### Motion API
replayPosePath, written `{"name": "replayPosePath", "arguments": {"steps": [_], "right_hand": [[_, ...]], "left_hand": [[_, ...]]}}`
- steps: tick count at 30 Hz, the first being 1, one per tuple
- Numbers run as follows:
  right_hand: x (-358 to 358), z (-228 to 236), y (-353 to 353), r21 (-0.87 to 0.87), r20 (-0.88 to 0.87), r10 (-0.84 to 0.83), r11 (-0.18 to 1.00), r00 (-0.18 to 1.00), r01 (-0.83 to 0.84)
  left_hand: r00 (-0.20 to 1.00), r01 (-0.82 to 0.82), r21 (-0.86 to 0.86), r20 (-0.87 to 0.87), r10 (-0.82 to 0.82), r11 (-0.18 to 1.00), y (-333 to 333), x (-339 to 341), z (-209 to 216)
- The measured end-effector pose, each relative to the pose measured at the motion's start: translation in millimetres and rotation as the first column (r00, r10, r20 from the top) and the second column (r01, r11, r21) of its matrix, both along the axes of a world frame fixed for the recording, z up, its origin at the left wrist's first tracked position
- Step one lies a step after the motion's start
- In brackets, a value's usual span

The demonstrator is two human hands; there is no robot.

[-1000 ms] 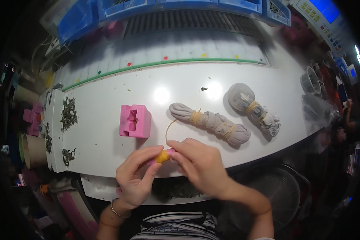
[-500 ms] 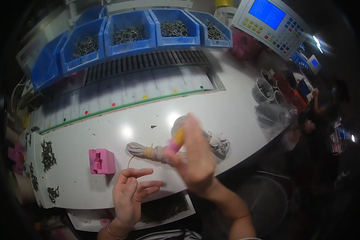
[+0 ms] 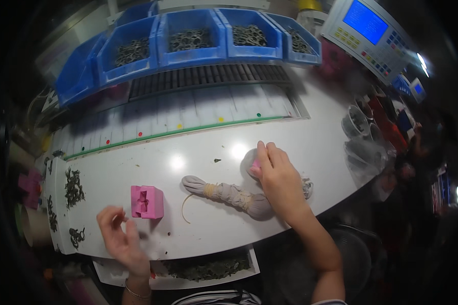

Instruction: Using pink silicone molds to assemble and press small decorative components together and attaching metal rings.

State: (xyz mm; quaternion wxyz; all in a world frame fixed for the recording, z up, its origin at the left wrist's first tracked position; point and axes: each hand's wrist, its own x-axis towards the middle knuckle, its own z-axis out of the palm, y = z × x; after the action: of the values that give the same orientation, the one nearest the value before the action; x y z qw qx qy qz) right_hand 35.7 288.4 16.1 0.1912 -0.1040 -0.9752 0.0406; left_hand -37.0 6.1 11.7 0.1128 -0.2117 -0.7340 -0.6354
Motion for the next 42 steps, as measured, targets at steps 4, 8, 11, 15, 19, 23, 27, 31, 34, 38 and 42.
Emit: {"name": "replayPosePath", "arguments": {"steps": [4,8,11,15,19,23,27,31,34,38,42], "right_hand": [[-19,0,-2,0.008,0.029,0.117,0.993,0.993,-0.117],[-22,3,-3,-0.218,-0.172,0.031,0.974,0.985,-0.068],[-11,9,3,-0.304,-0.152,-0.145,0.948,0.978,0.093],[-15,5,5,-0.135,-0.129,-0.006,0.991,0.992,-0.012],[-33,12,8,-0.207,-0.023,0.105,0.972,0.994,-0.108],[-47,8,11,-0.262,0.208,0.229,0.95,0.951,-0.172],[-52,-6,4,-0.207,0.158,0.223,0.96,0.962,-0.188],[-60,0,-2,-0.236,0.199,0.228,0.955,0.953,-0.179],[-53,14,-5,-0.443,-0.003,0.169,0.883,0.986,-0.152],[-13,32,6,-0.149,-0.351,0.125,0.971,0.928,-0.188],[2,12,14,-0.102,-0.038,0.112,0.988,0.993,-0.115]], "left_hand": [[0.989,-0.041,-0.151,0.131,0.061,0.988,21,-22,-2],[0.959,0.136,-0.096,0.262,-0.107,0.986,16,-34,0],[0.94,0.193,-0.059,0.297,-0.167,0.98,7,-35,-5],[0.928,0.212,-0.051,0.323,-0.185,0.976,9,-33,-8],[0.931,0.231,-0.058,0.303,-0.203,0.971,7,-35,-10],[0.928,0.272,-0.114,0.295,-0.229,0.956,3,-35,-9],[0.919,0.305,-0.099,0.293,-0.265,0.947,5,-33,-12],[0.925,0.309,-0.092,0.262,-0.276,0.947,7,-35,-16],[0.915,0.307,-0.109,0.308,-0.262,0.945,3,-35,-17],[0.92,0.276,0.011,0.285,-0.268,0.961,2,-31,-19],[0.922,0.269,0.011,0.288,-0.26,0.963,12,-32,-18]]}}
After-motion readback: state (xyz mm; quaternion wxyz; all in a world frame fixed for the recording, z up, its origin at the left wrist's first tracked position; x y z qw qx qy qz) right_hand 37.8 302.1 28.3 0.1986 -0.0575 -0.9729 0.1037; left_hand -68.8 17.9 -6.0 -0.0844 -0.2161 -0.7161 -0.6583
